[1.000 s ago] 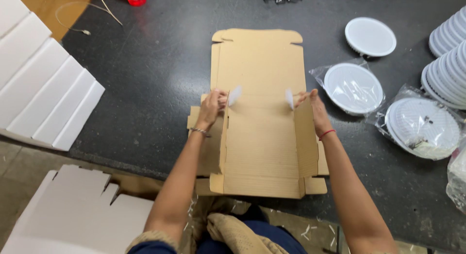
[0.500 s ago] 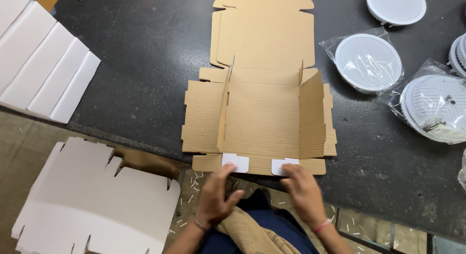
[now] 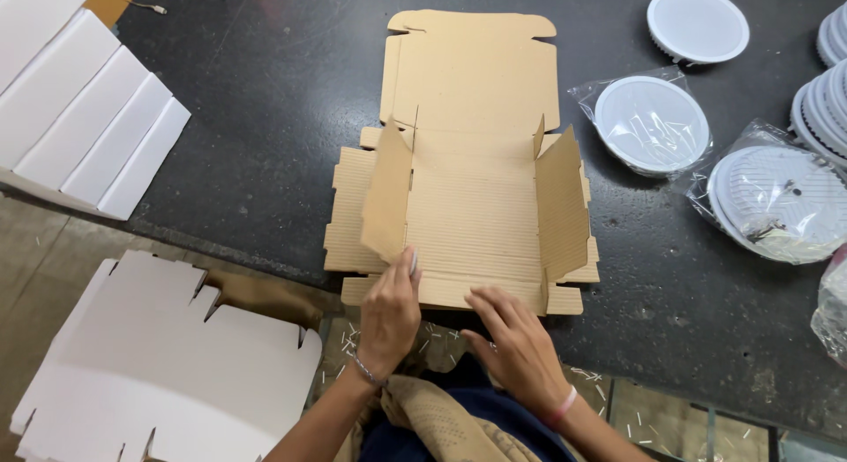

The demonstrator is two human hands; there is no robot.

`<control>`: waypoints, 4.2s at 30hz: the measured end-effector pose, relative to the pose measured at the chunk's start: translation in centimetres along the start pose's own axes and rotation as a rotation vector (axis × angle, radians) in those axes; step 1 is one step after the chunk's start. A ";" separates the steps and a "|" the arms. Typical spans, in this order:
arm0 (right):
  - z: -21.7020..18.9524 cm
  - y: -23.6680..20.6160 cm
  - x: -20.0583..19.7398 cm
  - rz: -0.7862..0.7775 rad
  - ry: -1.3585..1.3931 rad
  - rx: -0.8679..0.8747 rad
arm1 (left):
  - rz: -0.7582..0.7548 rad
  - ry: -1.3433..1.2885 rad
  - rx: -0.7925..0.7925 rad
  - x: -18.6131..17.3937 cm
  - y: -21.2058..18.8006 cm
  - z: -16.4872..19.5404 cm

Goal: The person folds flat cardboard blanks into boxes on a workbench, pressing the sides and tucking the flaps to form each box. They place a plastic-wrapped round light fixture into one finished box, fold it closed, and set it aside, then begin folding another blank.

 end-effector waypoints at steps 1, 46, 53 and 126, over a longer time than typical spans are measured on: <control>0.3 0.7 0.5 0.001 -0.044 -0.042 | -0.056 0.001 -0.093 -0.1 0.5 0.1; 7.9 6.2 6.1 -0.330 -0.102 0.036 | -0.155 -1.152 -0.072 11.2 21.8 -12.5; 4.3 8.3 7.4 -0.457 -0.031 -0.024 | -0.192 -1.091 -0.070 12.5 21.2 -12.0; 10.7 6.5 5.3 0.010 -0.382 0.311 | -0.124 0.047 0.576 7.1 11.5 1.0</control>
Point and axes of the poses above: each hand's wrist, its own y-axis towards the middle knuckle, its own x-axis out of the palm, z = x × y, the point moved 6 cm from there along y, towards the middle knuckle, and after that the axes turned 4 degrees about -x, right-handed, at the moved point
